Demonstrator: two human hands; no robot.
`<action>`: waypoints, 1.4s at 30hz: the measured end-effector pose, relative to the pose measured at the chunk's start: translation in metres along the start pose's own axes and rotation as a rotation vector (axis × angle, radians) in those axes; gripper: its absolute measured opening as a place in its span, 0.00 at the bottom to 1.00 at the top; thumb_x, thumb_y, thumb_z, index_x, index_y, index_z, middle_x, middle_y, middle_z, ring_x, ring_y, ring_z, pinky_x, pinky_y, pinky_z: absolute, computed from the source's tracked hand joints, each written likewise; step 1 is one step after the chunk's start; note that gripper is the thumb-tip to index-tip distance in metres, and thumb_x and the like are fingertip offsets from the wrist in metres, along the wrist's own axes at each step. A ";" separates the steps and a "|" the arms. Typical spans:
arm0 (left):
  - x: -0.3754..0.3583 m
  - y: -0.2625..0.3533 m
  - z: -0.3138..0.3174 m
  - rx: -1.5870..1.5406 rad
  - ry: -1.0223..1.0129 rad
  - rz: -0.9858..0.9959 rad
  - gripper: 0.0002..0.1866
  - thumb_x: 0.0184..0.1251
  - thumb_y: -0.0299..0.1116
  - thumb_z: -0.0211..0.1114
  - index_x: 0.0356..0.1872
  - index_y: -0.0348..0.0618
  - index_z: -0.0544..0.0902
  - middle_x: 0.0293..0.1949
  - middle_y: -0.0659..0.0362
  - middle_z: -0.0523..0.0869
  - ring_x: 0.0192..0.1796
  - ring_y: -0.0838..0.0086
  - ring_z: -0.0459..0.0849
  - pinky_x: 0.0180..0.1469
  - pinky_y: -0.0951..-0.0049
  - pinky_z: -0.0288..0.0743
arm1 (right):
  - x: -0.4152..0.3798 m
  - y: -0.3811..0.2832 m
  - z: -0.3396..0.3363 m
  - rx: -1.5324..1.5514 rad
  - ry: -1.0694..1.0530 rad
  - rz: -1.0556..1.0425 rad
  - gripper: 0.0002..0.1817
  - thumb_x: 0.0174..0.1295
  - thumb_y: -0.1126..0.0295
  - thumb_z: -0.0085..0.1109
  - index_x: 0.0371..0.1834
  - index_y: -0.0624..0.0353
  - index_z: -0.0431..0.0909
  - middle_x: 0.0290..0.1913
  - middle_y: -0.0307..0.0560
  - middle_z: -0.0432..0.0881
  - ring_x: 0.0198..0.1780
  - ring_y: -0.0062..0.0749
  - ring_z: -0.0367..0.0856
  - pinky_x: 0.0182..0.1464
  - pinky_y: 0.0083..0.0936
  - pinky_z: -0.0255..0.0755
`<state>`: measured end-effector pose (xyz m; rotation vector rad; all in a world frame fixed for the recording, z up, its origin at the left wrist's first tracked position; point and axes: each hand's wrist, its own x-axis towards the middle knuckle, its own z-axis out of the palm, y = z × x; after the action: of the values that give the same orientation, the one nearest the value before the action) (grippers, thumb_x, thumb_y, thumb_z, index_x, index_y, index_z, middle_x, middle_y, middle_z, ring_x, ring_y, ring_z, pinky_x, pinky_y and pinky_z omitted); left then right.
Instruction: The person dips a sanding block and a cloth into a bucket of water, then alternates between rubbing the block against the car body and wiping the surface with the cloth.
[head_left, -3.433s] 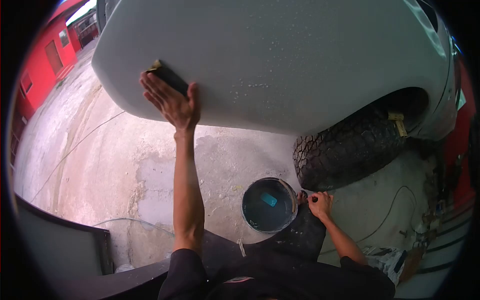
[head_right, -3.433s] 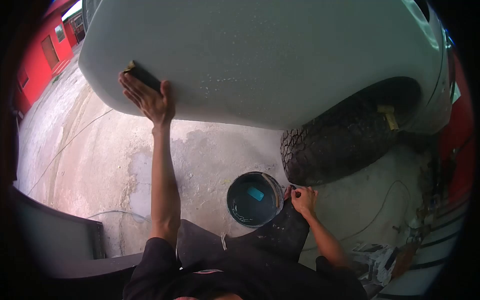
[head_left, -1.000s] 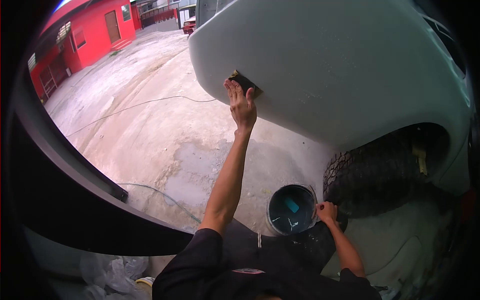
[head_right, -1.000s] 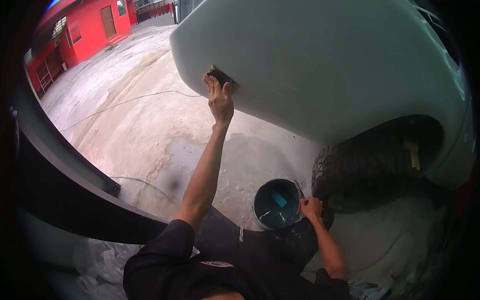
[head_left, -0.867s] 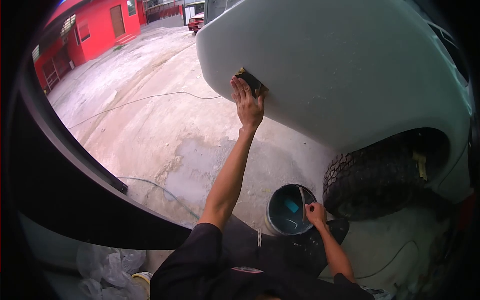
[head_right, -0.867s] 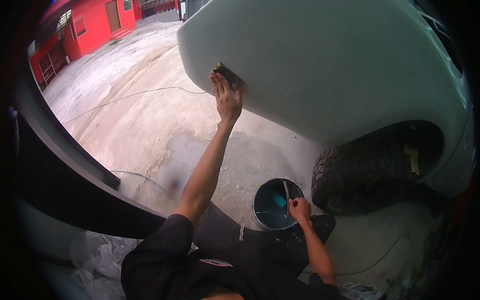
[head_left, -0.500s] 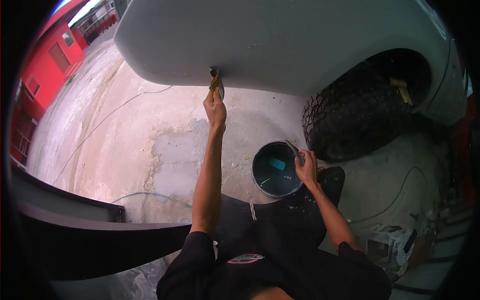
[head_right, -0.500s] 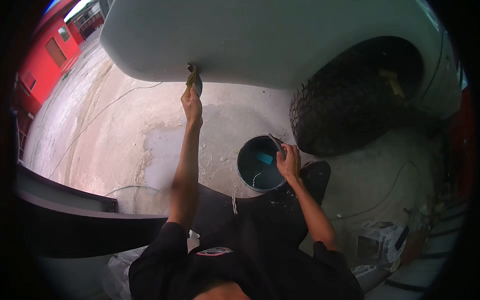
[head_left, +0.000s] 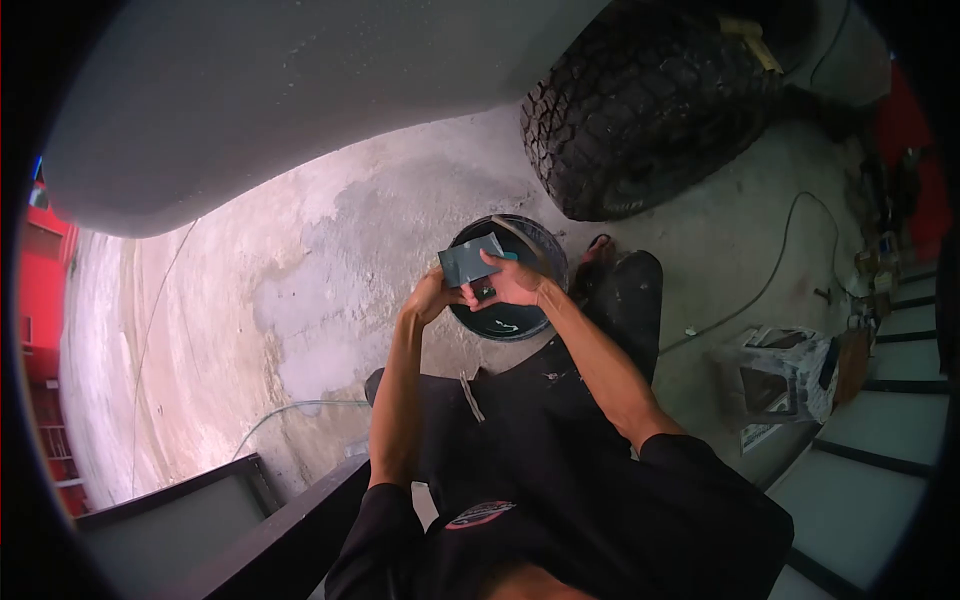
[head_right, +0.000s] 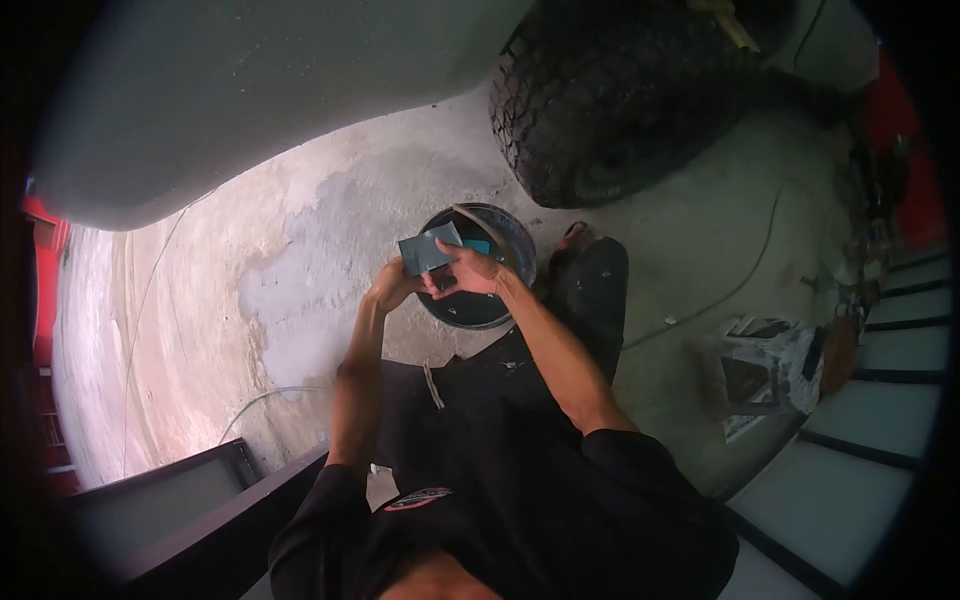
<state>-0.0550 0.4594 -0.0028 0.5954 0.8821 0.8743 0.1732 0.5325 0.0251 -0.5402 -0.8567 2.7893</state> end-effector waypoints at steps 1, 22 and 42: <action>0.005 -0.005 -0.011 0.071 0.009 -0.045 0.24 0.87 0.39 0.37 0.61 0.31 0.77 0.38 0.46 0.89 0.44 0.53 0.92 0.55 0.52 0.87 | 0.004 0.000 -0.003 0.046 -0.010 0.059 0.34 0.74 0.33 0.56 0.57 0.56 0.80 0.48 0.51 0.86 0.54 0.42 0.84 0.65 0.54 0.77; 0.073 -0.081 -0.005 1.343 0.797 0.525 0.03 0.68 0.32 0.70 0.36 0.46 0.85 0.27 0.53 0.88 0.35 0.56 0.89 0.42 0.55 0.78 | 0.074 0.114 -0.194 -0.498 0.947 0.524 0.30 0.74 0.67 0.52 0.78 0.66 0.68 0.73 0.65 0.74 0.68 0.64 0.80 0.56 0.51 0.88; 0.083 -0.103 -0.017 1.510 0.736 0.543 0.12 0.63 0.41 0.74 0.32 0.45 0.84 0.27 0.52 0.88 0.33 0.58 0.89 0.43 0.59 0.76 | 0.066 0.173 -0.150 -1.118 1.218 0.438 0.29 0.76 0.47 0.53 0.54 0.68 0.84 0.50 0.74 0.87 0.57 0.62 0.87 0.57 0.49 0.80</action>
<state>-0.0002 0.4770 -0.1230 1.9463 2.1161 0.7744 0.1607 0.4843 -0.2086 -2.3531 -1.8573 1.2797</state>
